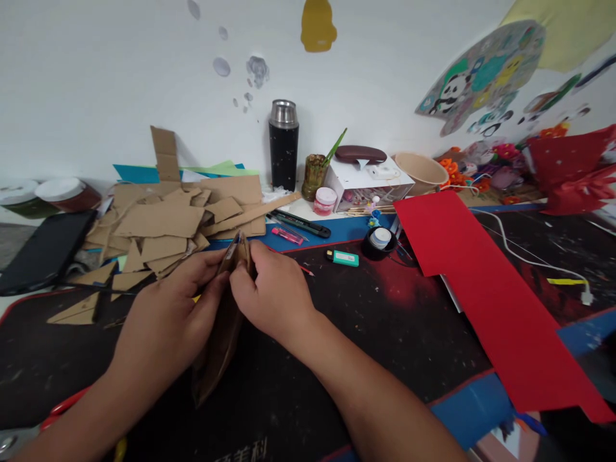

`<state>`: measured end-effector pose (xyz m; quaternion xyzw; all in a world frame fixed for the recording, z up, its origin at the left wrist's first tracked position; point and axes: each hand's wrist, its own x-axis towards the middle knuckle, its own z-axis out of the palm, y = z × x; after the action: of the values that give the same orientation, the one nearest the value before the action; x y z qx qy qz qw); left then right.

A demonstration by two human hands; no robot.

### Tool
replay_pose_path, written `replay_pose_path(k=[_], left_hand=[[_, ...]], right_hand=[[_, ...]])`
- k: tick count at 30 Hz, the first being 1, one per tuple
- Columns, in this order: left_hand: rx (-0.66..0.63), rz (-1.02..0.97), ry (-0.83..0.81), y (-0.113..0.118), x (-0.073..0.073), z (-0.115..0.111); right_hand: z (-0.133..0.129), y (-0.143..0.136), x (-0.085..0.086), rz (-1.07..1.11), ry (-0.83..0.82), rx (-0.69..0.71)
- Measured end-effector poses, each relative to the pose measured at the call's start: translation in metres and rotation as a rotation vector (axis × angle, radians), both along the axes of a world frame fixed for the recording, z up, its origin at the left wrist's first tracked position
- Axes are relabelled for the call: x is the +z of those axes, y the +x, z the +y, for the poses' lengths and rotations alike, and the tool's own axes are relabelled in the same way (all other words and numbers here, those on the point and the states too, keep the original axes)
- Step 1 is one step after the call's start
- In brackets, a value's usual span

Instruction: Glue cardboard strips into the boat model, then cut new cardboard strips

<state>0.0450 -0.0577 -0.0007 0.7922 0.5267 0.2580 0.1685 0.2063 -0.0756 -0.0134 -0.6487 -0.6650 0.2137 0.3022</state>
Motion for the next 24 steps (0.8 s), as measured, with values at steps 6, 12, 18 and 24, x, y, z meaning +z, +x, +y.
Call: replay_pose_path(k=[6,12,18,24], left_hand=[[0.005,-0.021,-0.019,0.0007,-0.0017,-0.0001],[0.012,0.01,-0.022,0.0018,-0.0023,0.0001],[-0.024,-0.011,-0.044,-0.0027,-0.0039,0.0003],[-0.023,-0.016,-0.059,-0.0014,-0.0062,0.0018]], right_hand=[[-0.0001,0.0004,0.0014,-0.008,-0.016,-0.003],[0.0007,0.0006,0.0023,-0.016,-0.056,0.001],[0.0005,-0.0001,-0.0001,-0.021,-0.057,-0.005],[0.0024,-0.0008,-0.0029,-0.025,-0.049,-0.009]])
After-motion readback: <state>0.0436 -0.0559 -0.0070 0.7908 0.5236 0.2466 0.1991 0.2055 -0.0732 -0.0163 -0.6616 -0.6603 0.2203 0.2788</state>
